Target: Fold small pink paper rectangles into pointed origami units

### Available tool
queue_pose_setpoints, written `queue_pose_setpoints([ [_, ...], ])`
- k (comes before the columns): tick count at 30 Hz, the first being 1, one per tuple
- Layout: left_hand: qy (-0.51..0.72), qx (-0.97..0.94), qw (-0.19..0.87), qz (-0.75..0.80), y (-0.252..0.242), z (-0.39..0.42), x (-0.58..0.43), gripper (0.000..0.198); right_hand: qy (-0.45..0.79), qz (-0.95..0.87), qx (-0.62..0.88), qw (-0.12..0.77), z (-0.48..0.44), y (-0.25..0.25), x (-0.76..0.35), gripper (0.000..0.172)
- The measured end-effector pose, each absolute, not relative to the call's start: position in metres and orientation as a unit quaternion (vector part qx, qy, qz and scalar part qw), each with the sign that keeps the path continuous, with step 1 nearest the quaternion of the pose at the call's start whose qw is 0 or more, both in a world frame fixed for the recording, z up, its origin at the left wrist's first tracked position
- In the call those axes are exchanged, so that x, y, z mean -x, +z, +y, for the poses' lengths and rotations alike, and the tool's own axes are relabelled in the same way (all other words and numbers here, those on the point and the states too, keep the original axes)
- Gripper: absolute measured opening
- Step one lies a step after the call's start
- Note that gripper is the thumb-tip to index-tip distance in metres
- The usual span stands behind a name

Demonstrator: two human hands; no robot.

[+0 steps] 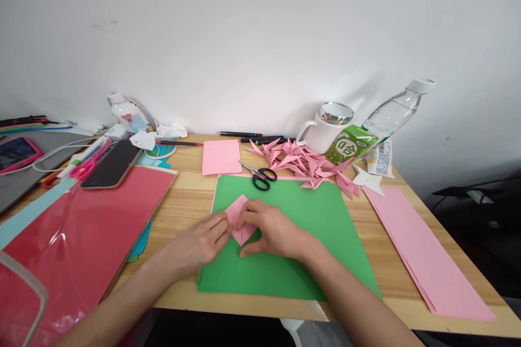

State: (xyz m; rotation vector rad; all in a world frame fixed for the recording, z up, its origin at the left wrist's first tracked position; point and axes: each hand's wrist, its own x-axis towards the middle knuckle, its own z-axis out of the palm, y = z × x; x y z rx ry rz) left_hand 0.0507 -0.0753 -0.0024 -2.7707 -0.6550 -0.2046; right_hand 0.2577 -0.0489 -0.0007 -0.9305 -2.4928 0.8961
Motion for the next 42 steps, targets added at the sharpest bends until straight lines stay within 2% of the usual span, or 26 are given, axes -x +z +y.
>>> queue_pose_setpoints([
  [8,-0.117,0.951,0.124,-0.258,-0.008,-0.078,-0.051,0.021,0.307,-0.876,0.314,0.199,-0.047,0.000,-0.260,0.020],
  [17,-0.120,0.918,0.164,-0.342,-0.006,-0.089,-0.075,0.028,0.298,-0.878,0.298,0.226,-0.046,-0.004,-0.262,0.017],
  [22,-0.171,0.900,0.057,-0.397,-0.008,-0.086,-0.076,0.023,0.283,-0.874,0.319,0.234,-0.045,-0.004,-0.261,0.002],
  [27,-0.296,0.869,-0.099,-0.384,-0.012,-0.077,-0.059,0.016,0.318,-0.845,0.347,0.254,-0.043,-0.004,-0.261,0.010],
  [35,-0.263,0.914,-0.101,-0.293,-0.013,-0.079,-0.030,0.024,0.333,-0.797,0.423,0.273,-0.040,-0.012,-0.254,0.022],
  [42,-0.304,0.880,-0.165,-0.324,-0.016,-0.075,-0.032,0.024,0.283,-0.798,0.462,0.263,-0.041,-0.017,-0.247,0.018],
])
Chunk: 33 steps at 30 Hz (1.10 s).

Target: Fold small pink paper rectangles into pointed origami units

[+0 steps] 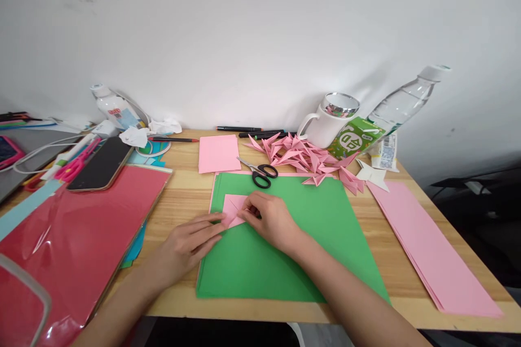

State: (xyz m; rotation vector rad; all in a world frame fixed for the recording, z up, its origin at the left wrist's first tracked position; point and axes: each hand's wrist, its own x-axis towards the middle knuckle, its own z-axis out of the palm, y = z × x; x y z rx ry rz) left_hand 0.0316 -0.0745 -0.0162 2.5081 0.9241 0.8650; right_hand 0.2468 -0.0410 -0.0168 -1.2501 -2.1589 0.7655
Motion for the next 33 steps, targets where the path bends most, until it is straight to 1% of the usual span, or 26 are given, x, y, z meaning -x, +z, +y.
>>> queue_pose_setpoints([
  [3,0.340,-0.822,0.240,0.389,-0.014,-0.072,-0.036,0.019,0.270,-0.805,0.465,0.252,-0.041,-0.018,-0.247,0.016],
  [4,0.333,-0.802,0.264,0.419,-0.012,-0.071,-0.039,0.019,0.270,-0.805,0.465,0.250,-0.041,-0.018,-0.247,0.015],
  [6,0.318,-0.773,0.280,0.473,-0.008,-0.071,-0.044,0.024,0.274,-0.804,0.465,0.249,-0.041,-0.019,-0.248,0.014],
  [9,0.311,-0.750,0.264,0.521,-0.004,-0.071,-0.053,0.025,0.276,-0.804,0.463,0.249,-0.040,-0.019,-0.248,0.014],
  [16,0.288,-0.715,0.233,0.593,-0.007,-0.076,-0.068,0.004,0.282,-0.802,0.463,0.251,-0.039,-0.017,-0.247,0.020],
  [19,0.261,-0.718,0.236,0.601,-0.005,-0.076,-0.070,0.007,0.278,-0.799,0.471,0.249,-0.039,-0.017,-0.246,0.018],
  [23,0.212,-0.737,0.197,0.611,-0.001,-0.075,-0.075,0.011,0.268,-0.796,0.482,0.250,-0.040,-0.017,-0.244,0.016],
  [26,0.205,-0.745,0.176,0.610,-0.001,-0.074,-0.073,0.013,0.260,-0.797,0.487,0.246,-0.040,-0.017,-0.244,0.015],
  [28,0.241,-0.757,0.179,0.580,-0.004,-0.077,-0.067,0.012,0.255,-0.799,0.487,0.243,-0.040,-0.018,-0.245,0.014],
  [30,0.306,-0.773,0.170,0.530,-0.008,-0.085,-0.059,0.012,0.254,-0.801,0.485,0.243,-0.040,-0.018,-0.245,0.013],
  [32,0.362,-0.784,0.097,0.495,-0.012,-0.100,-0.054,0.018,0.258,-0.801,0.481,0.244,-0.039,-0.019,-0.245,0.012],
  [33,0.366,-0.803,0.058,0.467,-0.013,-0.109,-0.054,0.023,0.262,-0.801,0.479,0.244,-0.039,-0.019,-0.246,0.012],
])
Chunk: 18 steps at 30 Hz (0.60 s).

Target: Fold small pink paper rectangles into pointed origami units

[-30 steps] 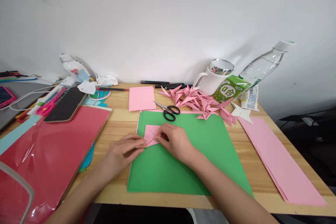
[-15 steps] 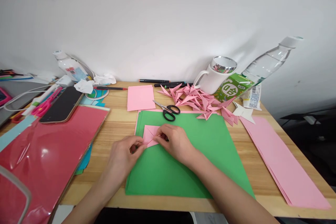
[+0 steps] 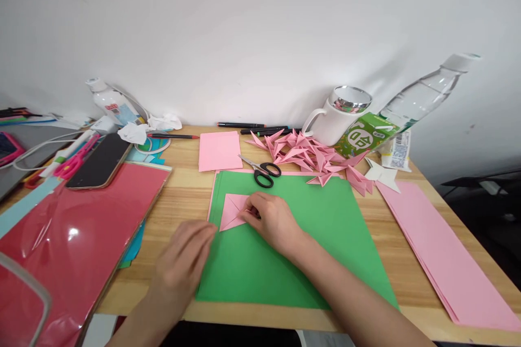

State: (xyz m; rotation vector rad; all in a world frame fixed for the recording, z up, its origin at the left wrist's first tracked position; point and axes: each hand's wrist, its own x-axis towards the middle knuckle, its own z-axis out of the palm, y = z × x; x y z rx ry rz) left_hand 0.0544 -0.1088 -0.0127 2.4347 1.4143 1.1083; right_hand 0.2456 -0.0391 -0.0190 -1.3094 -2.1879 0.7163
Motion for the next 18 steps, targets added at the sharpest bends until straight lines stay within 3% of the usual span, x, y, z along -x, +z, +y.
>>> queue_pose_setpoints([
  [3,0.265,-0.874,-0.041,0.405,-0.014,-0.132,-0.065,0.032,0.269,-0.799,0.478,0.246,-0.039,-0.019,-0.245,0.014],
  [6,0.183,-0.872,-0.116,0.439,-0.017,-0.142,-0.083,0.040,0.274,-0.796,0.480,0.248,-0.038,-0.018,-0.245,0.015],
  [11,0.153,-0.858,-0.145,0.468,-0.027,-0.142,-0.099,0.057,0.288,-0.788,0.484,0.248,-0.038,-0.018,-0.245,0.015],
  [18,0.152,-0.836,-0.139,0.508,-0.029,-0.146,-0.107,0.061,0.293,-0.785,0.487,0.247,-0.038,-0.016,-0.245,0.015],
])
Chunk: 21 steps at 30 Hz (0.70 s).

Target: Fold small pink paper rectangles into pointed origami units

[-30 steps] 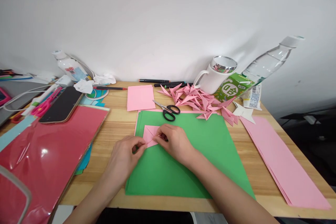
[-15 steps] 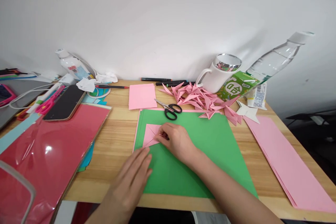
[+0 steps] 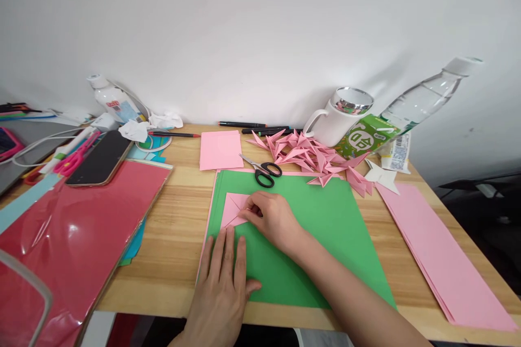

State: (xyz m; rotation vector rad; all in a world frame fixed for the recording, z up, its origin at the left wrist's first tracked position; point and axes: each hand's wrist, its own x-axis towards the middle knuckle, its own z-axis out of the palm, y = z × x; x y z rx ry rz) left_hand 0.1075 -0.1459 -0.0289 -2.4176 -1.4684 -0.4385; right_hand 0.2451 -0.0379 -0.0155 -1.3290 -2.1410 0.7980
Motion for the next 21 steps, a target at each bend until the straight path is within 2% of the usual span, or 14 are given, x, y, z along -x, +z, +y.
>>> queue_pose_setpoints([
  [9,-0.168,0.834,0.136,-0.508,-0.030,-0.137,-0.101,0.048,0.289,-0.779,0.498,0.249,-0.038,-0.018,-0.243,0.015],
  [16,-0.232,0.867,0.122,-0.425,-0.029,-0.114,-0.085,0.047,0.277,-0.791,0.486,0.247,-0.038,-0.016,-0.249,0.013],
  [21,-0.212,0.876,0.108,-0.420,-0.031,-0.114,-0.080,0.045,0.254,-0.805,0.479,0.239,-0.038,-0.014,-0.253,0.011],
])
